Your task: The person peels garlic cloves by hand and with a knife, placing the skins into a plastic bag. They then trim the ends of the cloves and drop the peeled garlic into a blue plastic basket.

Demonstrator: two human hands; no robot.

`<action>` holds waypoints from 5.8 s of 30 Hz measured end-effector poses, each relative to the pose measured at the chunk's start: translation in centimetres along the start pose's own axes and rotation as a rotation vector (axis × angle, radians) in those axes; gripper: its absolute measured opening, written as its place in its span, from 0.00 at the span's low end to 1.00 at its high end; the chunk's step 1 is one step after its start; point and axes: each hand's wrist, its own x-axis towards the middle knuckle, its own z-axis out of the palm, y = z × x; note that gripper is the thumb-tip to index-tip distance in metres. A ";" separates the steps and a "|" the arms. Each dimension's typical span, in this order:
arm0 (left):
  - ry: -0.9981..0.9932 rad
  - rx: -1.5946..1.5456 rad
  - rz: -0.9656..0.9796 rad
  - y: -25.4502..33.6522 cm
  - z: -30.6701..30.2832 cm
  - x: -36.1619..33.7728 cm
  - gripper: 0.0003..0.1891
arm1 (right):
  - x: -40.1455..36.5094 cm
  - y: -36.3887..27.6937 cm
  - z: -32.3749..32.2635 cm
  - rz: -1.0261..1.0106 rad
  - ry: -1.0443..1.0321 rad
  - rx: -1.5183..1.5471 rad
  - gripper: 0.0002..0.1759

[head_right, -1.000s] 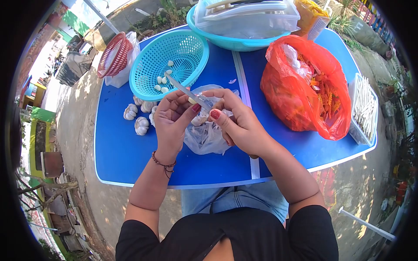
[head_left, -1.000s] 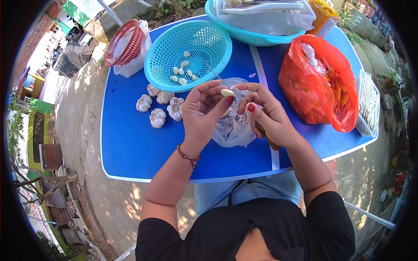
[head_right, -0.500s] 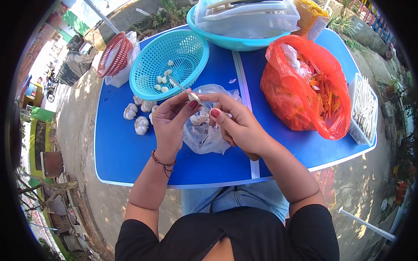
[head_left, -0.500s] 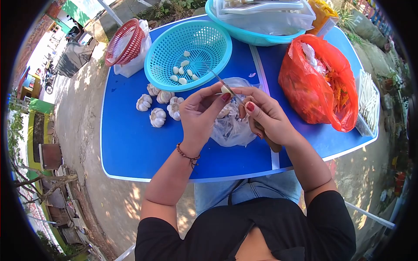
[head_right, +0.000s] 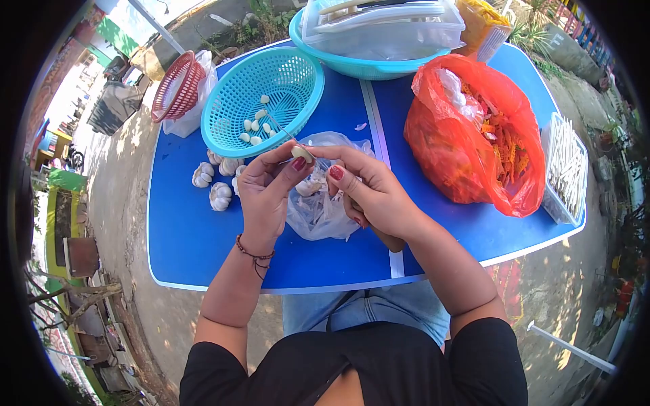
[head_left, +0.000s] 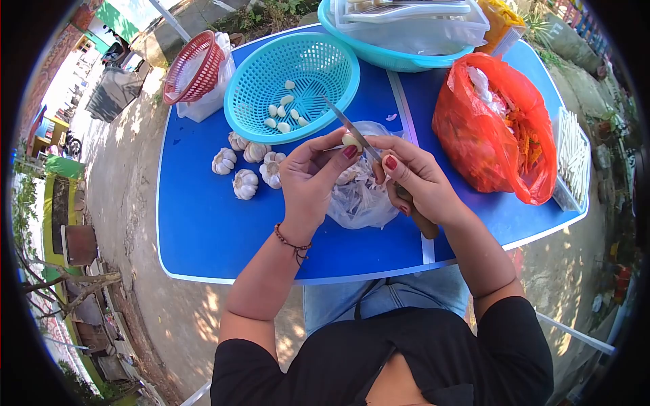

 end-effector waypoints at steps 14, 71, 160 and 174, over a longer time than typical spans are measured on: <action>0.031 -0.214 -0.155 -0.4 -0.3 0.2 0.13 | 0.0 0.1 0.2 -0.009 0.014 -0.043 0.21; 0.029 -0.175 -0.042 0.1 -0.2 0.3 0.12 | 0.0 0.5 0.1 -0.037 -0.006 0.013 0.24; 0.033 -0.241 -0.096 0.2 -0.1 0.2 0.15 | 0.0 0.0 -0.2 0.002 -0.086 0.052 0.25; 0.024 -0.160 -0.088 0.2 0.0 0.4 0.16 | 0.2 0.2 -0.5 0.022 0.017 0.094 0.19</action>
